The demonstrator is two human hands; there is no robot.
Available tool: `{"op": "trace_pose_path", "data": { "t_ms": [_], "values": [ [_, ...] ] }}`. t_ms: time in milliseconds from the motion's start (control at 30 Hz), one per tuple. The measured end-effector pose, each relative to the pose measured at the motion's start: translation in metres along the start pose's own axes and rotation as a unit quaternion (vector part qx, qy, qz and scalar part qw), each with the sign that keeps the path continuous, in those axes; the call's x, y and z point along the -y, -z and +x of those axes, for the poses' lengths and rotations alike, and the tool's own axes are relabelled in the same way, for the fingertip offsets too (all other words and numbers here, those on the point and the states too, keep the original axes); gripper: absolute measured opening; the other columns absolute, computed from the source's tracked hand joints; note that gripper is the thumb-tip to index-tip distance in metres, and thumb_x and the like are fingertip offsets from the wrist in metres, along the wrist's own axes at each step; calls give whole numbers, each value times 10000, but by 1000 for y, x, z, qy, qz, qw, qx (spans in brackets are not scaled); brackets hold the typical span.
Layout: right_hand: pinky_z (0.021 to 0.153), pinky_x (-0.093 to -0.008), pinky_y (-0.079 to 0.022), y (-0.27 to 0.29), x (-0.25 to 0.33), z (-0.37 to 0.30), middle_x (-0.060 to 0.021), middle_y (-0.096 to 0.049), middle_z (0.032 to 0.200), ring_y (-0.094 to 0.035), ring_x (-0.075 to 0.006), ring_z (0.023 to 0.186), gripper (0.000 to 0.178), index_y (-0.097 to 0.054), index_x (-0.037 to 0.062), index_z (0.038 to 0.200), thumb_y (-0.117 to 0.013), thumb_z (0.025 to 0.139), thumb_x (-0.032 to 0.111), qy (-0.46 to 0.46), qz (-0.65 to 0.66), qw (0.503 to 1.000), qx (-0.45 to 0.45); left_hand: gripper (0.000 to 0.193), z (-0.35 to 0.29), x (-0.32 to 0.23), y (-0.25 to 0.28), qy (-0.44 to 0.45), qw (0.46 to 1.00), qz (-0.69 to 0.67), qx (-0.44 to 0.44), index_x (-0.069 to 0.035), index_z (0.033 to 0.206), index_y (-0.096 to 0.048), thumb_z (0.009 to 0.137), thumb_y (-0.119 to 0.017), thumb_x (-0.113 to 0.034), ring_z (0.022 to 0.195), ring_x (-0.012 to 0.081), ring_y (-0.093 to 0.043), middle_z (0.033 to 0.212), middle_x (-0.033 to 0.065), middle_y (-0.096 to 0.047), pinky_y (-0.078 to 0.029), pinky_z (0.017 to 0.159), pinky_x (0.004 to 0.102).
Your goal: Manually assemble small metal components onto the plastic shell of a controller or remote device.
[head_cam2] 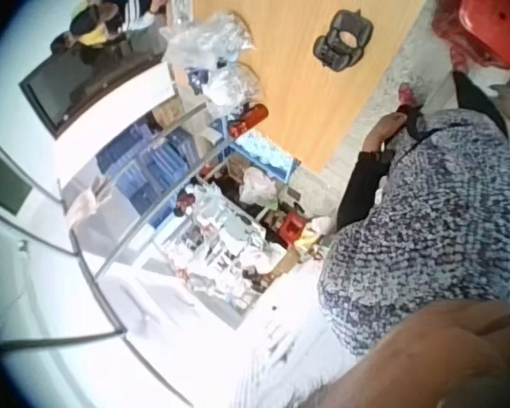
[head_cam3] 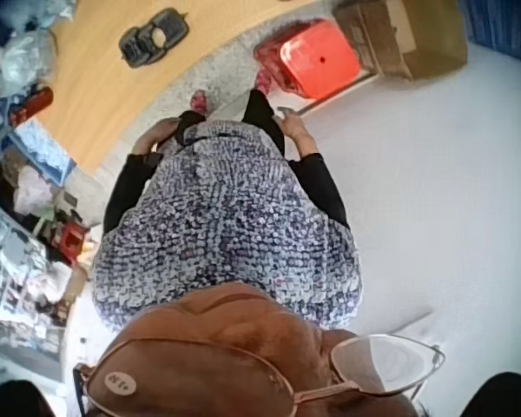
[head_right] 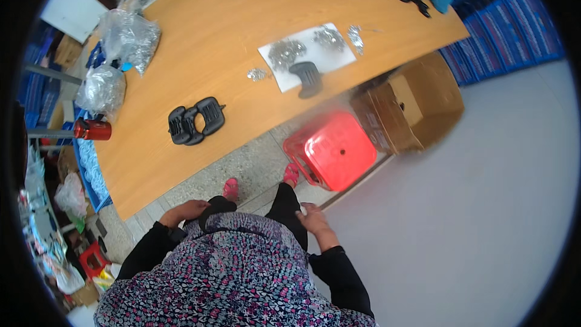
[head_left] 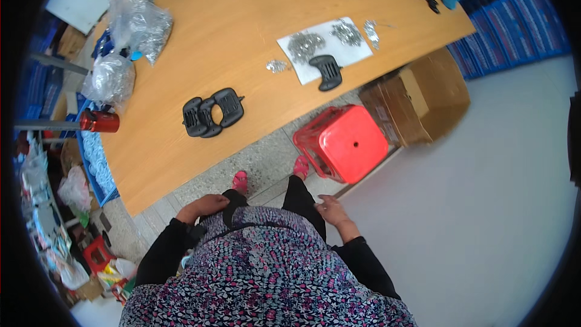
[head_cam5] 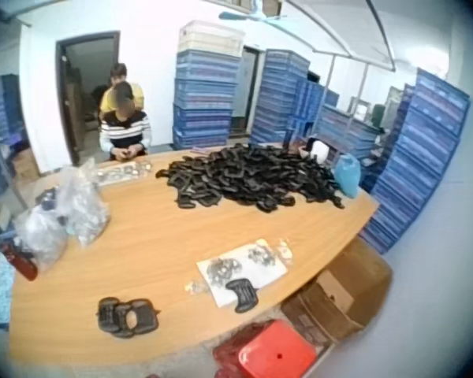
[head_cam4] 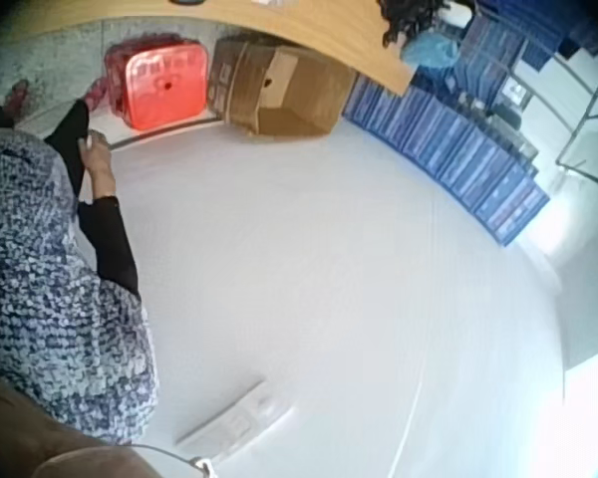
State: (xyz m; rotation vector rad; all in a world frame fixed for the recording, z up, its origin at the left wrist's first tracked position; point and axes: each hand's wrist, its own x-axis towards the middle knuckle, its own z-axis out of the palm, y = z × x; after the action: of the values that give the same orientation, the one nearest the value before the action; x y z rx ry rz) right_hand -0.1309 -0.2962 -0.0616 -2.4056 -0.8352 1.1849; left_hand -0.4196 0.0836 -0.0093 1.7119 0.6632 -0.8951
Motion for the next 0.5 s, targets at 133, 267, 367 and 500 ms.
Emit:
{"op": "trace_pose_path", "data": {
  "t_ms": [133, 267, 367, 500],
  "values": [
    [1047, -455, -430, 80, -57, 103, -183, -565, 1331, -523, -375, 1240, 495, -575, 114, 1305, -623, 898, 392, -68, -159, 985, 28, 528, -9, -31, -35, 89, 994, -29, -47, -62, 1056, -696, 928, -557, -555, 979, 290, -666, 1022, 161, -714, -497, 882, 383],
    [1087, -559, -346, 139, -87, 213, -128, -384, 1518, -359, -353, 1392, 559, -484, 171, 1397, -606, 902, 401, -97, -293, 951, -20, 492, -21, -87, -52, 201, 968, -131, -75, -51, 1075, -702, 918, -616, -509, 936, 242, -667, 980, 147, -710, -504, 864, 356],
    [1161, -603, -201, 169, -53, 277, -92, -213, 1611, -182, -340, 1483, 608, -392, 234, 1482, -553, 935, 448, -58, -278, 958, -32, 470, -14, -68, -86, 170, 973, -136, -71, -43, 1122, -689, 948, -587, -467, 989, 243, -661, 1025, 149, -708, -500, 892, 352],
    [1185, -626, -109, 177, -47, 325, -17, -93, 1653, -50, -325, 1519, 618, -327, 291, 1521, -485, 963, 505, -81, -287, 951, 75, 462, 9, -63, -104, 184, 965, -187, -12, -43, 1143, -678, 967, -554, -451, 1031, 270, -654, 1064, 151, -704, -490, 915, 354]
  ]
}}
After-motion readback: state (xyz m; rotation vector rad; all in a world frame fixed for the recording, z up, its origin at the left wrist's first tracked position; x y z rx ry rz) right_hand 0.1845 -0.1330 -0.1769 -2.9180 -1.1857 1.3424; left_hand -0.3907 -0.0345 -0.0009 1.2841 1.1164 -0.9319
